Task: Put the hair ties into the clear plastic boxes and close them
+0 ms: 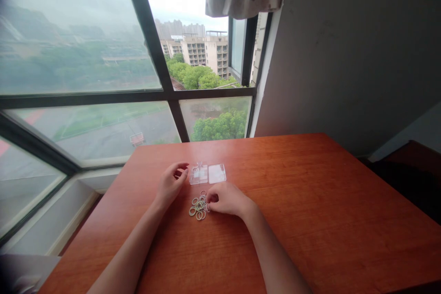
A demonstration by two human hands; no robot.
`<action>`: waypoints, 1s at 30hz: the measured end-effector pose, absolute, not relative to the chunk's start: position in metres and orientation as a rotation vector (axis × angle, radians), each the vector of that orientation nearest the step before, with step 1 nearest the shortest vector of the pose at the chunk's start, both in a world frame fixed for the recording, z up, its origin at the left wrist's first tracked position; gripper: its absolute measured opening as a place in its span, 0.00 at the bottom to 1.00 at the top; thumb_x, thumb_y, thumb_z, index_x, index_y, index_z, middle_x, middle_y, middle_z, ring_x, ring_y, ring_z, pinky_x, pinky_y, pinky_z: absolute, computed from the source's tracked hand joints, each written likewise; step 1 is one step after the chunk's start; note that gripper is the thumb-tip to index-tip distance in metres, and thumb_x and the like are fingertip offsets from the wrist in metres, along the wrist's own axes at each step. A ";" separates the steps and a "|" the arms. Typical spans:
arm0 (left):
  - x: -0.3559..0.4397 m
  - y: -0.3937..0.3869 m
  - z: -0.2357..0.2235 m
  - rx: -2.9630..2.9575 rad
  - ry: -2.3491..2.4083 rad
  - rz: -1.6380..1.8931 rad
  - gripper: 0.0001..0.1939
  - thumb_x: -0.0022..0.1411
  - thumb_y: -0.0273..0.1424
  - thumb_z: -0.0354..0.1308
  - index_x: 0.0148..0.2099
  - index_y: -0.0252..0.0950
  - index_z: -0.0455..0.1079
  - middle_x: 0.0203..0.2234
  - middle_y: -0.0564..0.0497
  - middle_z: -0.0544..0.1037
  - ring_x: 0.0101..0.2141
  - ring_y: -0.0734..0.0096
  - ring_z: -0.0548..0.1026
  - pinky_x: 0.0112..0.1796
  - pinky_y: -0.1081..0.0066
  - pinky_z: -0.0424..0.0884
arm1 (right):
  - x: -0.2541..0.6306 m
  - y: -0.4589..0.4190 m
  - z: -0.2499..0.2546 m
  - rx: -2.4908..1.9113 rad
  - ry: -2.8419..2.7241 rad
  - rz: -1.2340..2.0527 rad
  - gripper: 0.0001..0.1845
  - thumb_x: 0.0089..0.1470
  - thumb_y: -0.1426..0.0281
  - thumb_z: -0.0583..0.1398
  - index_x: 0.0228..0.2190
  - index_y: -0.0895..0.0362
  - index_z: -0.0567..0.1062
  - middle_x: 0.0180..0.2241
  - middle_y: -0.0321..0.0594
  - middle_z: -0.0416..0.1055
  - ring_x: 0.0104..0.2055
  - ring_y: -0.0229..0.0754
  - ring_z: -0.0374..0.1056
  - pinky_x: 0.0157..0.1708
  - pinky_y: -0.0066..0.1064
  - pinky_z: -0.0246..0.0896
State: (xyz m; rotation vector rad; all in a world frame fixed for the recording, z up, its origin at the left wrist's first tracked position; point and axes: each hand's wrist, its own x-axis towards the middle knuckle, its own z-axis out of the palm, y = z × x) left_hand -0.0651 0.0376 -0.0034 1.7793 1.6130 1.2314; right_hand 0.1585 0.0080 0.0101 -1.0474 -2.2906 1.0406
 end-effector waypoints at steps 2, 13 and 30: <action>-0.064 0.037 -0.003 1.807 1.605 1.233 0.12 0.59 0.34 0.54 0.42 0.34 0.72 0.32 0.48 0.77 0.25 0.73 0.73 0.27 0.73 0.70 | 0.159 0.008 0.011 -1.044 -2.283 1.051 0.05 0.45 0.76 0.63 0.26 0.56 0.80 0.24 0.33 0.74 0.26 0.34 0.66 0.26 0.22 0.55; -0.064 0.035 0.000 1.897 1.590 1.209 0.10 0.60 0.34 0.54 0.41 0.36 0.72 0.33 0.48 0.77 0.26 0.73 0.73 0.28 0.74 0.70 | 0.159 0.008 0.015 -1.050 -2.209 1.060 0.07 0.49 0.76 0.61 0.28 0.55 0.80 0.28 0.36 0.78 0.30 0.37 0.69 0.32 0.25 0.61; -0.037 0.014 0.018 2.191 1.260 0.914 0.10 0.64 0.34 0.52 0.37 0.37 0.74 0.28 0.51 0.75 0.25 0.75 0.69 0.28 0.75 0.65 | 0.158 0.018 0.013 -1.183 -1.899 0.673 0.06 0.53 0.74 0.60 0.30 0.56 0.78 0.29 0.37 0.75 0.29 0.36 0.66 0.31 0.27 0.58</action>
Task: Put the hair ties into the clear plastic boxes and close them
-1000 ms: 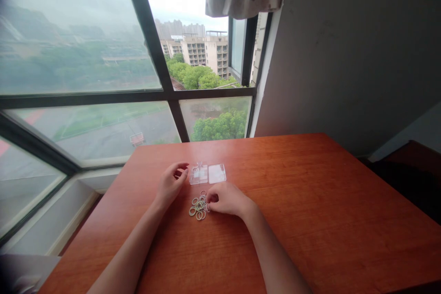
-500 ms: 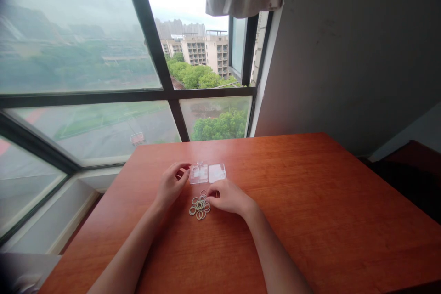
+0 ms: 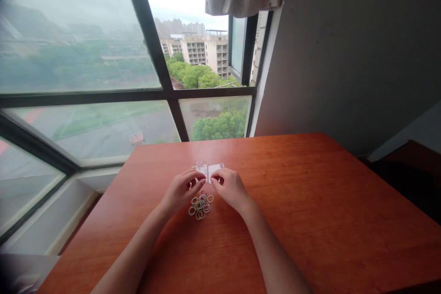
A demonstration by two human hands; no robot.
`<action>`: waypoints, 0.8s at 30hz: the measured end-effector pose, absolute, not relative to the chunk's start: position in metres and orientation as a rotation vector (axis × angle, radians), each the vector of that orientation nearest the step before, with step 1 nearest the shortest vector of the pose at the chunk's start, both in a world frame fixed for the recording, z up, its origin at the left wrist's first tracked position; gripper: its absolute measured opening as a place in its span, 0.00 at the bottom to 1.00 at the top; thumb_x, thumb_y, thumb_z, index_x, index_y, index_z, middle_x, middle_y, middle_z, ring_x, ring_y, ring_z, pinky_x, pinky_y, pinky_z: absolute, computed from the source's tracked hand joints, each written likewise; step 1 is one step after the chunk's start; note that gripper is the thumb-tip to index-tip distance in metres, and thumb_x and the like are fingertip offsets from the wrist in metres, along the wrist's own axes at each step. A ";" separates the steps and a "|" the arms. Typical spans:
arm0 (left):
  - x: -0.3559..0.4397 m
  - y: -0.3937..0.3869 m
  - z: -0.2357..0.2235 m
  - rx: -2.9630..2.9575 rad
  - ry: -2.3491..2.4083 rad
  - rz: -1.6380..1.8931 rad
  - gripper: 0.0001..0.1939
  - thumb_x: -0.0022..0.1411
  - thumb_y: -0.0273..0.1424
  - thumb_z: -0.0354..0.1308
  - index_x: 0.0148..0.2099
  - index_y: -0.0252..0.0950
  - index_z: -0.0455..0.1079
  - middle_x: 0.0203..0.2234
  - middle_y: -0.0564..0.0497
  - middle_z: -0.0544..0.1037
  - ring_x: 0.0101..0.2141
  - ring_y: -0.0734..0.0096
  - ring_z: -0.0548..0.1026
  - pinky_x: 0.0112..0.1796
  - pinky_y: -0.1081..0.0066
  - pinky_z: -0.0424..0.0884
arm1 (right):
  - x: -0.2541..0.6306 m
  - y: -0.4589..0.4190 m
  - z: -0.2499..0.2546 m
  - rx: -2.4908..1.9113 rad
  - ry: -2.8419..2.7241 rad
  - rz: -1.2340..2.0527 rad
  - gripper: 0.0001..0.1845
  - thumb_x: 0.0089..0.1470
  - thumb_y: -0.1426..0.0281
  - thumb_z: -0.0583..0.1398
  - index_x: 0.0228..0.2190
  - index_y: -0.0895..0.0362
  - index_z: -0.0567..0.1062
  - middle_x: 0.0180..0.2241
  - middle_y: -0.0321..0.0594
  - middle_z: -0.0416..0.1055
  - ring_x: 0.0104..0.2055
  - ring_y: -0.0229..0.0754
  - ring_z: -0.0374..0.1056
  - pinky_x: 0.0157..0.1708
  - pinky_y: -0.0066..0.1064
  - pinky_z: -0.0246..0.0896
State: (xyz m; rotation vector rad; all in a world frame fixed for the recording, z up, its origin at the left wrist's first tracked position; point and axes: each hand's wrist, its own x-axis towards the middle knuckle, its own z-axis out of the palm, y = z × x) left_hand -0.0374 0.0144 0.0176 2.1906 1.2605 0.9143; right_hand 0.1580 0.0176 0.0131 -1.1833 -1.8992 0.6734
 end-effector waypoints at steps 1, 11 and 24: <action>-0.036 0.014 0.017 2.189 1.245 0.911 0.09 0.64 0.33 0.53 0.37 0.37 0.74 0.28 0.51 0.75 0.25 0.75 0.69 0.28 0.75 0.65 | 0.158 0.017 0.013 -1.177 -1.897 0.676 0.05 0.53 0.74 0.60 0.30 0.56 0.78 0.29 0.36 0.75 0.29 0.36 0.66 0.31 0.27 0.58; -0.032 0.014 0.018 2.151 1.224 0.923 0.07 0.60 0.28 0.53 0.34 0.36 0.73 0.24 0.52 0.75 0.25 0.75 0.69 0.28 0.76 0.64 | 0.156 0.015 0.016 -1.149 -1.913 0.706 0.06 0.55 0.72 0.59 0.30 0.56 0.77 0.29 0.37 0.75 0.29 0.36 0.65 0.30 0.27 0.58; -0.032 0.013 0.018 2.112 1.189 0.940 0.06 0.60 0.27 0.54 0.34 0.35 0.72 0.24 0.53 0.74 0.25 0.77 0.69 0.28 0.77 0.63 | 0.156 0.015 0.015 -1.132 -1.915 0.694 0.05 0.54 0.74 0.60 0.30 0.56 0.77 0.28 0.35 0.74 0.28 0.35 0.65 0.29 0.26 0.58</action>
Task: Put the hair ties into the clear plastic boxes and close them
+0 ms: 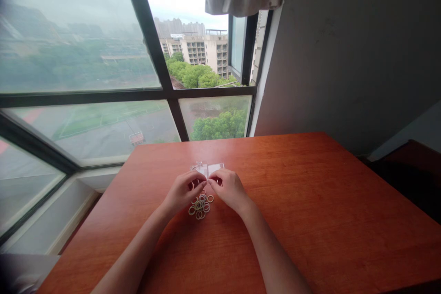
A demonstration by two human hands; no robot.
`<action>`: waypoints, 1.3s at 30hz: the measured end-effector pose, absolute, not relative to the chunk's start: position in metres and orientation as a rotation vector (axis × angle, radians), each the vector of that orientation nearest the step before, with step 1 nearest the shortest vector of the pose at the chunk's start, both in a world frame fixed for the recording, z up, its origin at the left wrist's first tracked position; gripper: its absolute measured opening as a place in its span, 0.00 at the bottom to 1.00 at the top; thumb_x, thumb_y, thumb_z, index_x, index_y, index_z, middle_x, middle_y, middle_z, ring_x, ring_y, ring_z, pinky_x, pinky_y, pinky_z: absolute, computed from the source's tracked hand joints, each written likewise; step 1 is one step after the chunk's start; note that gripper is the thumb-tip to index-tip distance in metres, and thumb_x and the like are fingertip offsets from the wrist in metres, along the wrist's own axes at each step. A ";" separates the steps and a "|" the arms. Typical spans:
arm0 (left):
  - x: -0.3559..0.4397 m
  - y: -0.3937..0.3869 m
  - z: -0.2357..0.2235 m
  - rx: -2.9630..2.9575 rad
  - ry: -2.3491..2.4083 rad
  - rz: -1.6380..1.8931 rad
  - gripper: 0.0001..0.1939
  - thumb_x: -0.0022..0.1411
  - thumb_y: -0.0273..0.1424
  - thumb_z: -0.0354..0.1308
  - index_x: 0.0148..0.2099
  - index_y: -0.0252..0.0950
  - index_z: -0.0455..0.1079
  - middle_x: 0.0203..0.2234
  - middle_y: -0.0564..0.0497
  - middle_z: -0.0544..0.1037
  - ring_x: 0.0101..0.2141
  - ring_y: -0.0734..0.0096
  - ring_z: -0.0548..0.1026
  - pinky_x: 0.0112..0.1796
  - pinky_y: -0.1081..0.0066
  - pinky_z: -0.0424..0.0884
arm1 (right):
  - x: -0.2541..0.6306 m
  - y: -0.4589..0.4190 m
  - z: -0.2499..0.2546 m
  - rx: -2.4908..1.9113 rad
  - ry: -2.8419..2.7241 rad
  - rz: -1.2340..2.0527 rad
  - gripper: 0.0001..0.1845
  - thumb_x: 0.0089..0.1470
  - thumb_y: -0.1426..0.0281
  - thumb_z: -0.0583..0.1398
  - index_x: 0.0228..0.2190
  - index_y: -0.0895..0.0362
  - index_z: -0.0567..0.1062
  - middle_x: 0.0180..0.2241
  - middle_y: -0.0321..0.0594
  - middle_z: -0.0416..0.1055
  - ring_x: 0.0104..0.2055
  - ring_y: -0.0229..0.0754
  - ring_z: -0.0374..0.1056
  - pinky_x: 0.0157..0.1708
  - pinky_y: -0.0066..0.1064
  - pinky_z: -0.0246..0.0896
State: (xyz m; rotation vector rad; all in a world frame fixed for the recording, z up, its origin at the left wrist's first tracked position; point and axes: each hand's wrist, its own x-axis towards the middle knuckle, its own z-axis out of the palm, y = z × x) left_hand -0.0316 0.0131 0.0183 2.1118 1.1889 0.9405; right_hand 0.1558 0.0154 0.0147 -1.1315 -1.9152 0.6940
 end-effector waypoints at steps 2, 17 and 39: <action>-0.031 0.013 0.017 2.113 1.203 0.944 0.05 0.60 0.26 0.54 0.33 0.35 0.71 0.23 0.54 0.73 0.25 0.77 0.68 0.28 0.77 0.63 | 0.155 0.015 0.015 -1.127 -1.921 0.693 0.04 0.54 0.74 0.60 0.30 0.56 0.77 0.28 0.35 0.74 0.28 0.35 0.64 0.29 0.26 0.58; -0.061 0.034 0.003 1.652 1.643 1.308 0.13 0.59 0.40 0.57 0.34 0.34 0.72 0.25 0.52 0.77 0.25 0.72 0.71 0.27 0.74 0.66 | 0.155 0.015 0.010 -1.205 -2.037 0.717 0.06 0.53 0.75 0.60 0.28 0.56 0.77 0.28 0.36 0.74 0.29 0.36 0.66 0.31 0.26 0.57; -0.064 0.042 -0.014 1.719 1.621 1.178 0.12 0.58 0.38 0.55 0.37 0.35 0.73 0.28 0.50 0.78 0.25 0.70 0.73 0.28 0.73 0.68 | 0.158 0.006 0.014 -1.122 -2.304 0.952 0.06 0.46 0.76 0.61 0.28 0.56 0.78 0.26 0.33 0.73 0.28 0.33 0.65 0.28 0.22 0.54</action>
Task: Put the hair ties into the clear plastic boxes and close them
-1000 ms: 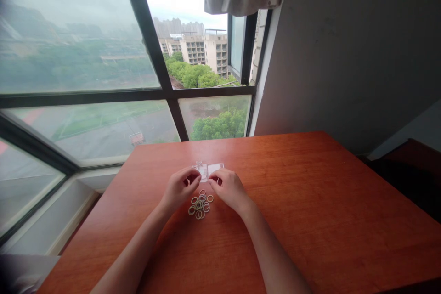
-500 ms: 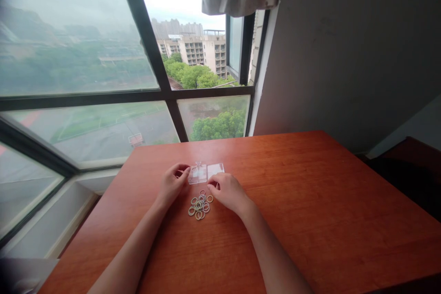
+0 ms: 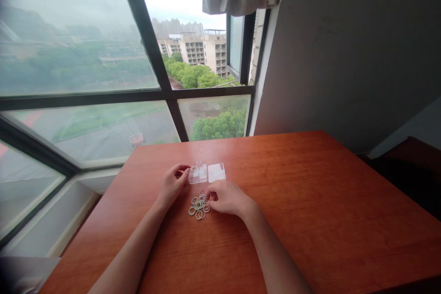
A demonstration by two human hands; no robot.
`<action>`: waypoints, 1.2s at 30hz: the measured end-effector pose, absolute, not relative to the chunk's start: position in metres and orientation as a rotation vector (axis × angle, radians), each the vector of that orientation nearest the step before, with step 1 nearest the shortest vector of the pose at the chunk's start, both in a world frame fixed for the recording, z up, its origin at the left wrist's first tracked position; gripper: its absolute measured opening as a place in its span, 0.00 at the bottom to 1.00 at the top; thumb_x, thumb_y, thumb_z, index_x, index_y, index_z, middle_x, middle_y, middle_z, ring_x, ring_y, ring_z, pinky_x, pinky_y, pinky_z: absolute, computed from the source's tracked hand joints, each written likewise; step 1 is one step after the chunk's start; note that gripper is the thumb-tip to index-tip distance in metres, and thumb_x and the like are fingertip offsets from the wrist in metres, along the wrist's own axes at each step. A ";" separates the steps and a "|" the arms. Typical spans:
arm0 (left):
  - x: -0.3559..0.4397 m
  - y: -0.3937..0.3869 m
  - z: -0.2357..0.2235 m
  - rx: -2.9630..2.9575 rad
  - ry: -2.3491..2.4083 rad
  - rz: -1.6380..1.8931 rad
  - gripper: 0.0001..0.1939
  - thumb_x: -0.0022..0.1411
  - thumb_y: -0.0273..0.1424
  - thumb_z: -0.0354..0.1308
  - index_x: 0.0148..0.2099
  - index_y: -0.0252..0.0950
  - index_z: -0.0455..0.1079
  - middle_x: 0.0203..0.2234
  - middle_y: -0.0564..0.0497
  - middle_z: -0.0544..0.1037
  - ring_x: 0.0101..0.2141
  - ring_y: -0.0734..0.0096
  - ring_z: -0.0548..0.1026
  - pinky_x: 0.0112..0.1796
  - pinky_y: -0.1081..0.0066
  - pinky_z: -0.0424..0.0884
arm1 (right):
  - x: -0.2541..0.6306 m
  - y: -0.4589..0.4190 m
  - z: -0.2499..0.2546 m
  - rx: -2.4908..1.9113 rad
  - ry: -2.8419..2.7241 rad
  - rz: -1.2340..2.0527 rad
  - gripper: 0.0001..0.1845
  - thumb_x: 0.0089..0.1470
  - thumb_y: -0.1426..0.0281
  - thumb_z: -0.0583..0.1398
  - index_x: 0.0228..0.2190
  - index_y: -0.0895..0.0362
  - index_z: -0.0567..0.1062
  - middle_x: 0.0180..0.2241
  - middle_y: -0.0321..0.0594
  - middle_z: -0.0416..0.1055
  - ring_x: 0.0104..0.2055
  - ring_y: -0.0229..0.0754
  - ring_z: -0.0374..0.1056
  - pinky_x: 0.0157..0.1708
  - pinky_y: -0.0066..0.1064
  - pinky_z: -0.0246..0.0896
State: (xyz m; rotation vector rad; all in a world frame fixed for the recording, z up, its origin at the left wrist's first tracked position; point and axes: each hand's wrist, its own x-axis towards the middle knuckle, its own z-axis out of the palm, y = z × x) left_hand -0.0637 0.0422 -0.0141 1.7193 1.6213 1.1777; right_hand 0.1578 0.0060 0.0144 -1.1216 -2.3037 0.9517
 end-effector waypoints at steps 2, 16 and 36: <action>-0.064 0.042 -0.014 1.720 1.623 1.177 0.12 0.58 0.38 0.55 0.37 0.35 0.73 0.28 0.50 0.79 0.26 0.70 0.73 0.28 0.73 0.68 | 0.157 0.005 0.014 -1.099 -2.330 0.965 0.06 0.45 0.75 0.62 0.28 0.56 0.78 0.27 0.33 0.73 0.27 0.33 0.64 0.27 0.22 0.54; -0.062 0.041 -0.010 1.716 1.630 1.185 0.12 0.58 0.38 0.55 0.37 0.35 0.73 0.27 0.50 0.78 0.24 0.71 0.73 0.26 0.73 0.68 | 0.158 0.003 0.018 -1.086 -2.383 0.953 0.04 0.42 0.77 0.63 0.24 0.56 0.78 0.23 0.31 0.72 0.24 0.33 0.62 0.24 0.22 0.51; -0.031 0.010 0.026 1.898 1.144 0.950 0.09 0.61 0.34 0.55 0.37 0.35 0.74 0.27 0.51 0.76 0.23 0.77 0.69 0.24 0.77 0.64 | 0.156 0.016 0.016 -1.196 -1.853 0.749 0.03 0.50 0.71 0.63 0.27 0.57 0.75 0.24 0.34 0.69 0.25 0.35 0.61 0.26 0.25 0.56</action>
